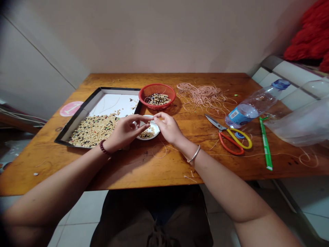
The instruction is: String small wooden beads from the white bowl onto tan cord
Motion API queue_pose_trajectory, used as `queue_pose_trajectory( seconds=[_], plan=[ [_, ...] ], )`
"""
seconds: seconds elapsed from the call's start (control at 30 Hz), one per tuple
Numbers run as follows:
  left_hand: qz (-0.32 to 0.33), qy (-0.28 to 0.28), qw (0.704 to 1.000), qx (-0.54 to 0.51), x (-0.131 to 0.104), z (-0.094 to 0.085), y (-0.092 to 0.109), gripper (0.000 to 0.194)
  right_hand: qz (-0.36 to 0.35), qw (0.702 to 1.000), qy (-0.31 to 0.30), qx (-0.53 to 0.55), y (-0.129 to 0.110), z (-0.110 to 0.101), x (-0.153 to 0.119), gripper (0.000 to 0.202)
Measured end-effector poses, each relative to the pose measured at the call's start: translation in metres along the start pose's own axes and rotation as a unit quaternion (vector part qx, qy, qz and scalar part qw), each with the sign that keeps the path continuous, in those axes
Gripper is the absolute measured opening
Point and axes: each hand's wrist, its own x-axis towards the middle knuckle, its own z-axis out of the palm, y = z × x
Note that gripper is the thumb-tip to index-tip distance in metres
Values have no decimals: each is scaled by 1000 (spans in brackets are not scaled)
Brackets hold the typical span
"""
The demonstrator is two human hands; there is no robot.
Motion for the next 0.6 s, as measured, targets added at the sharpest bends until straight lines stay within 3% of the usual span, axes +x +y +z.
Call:
queue_pose_trajectory(
  seconds=[0.23,0.6],
  plan=[
    [27,0,1000,7,0,2,-4,18,-14,1000,-14,-19,-1,1,-2,41],
    [11,36,999,3,0,3,-3,16,-50,997,3,-64,-6,-2,-1,59]
  ],
)
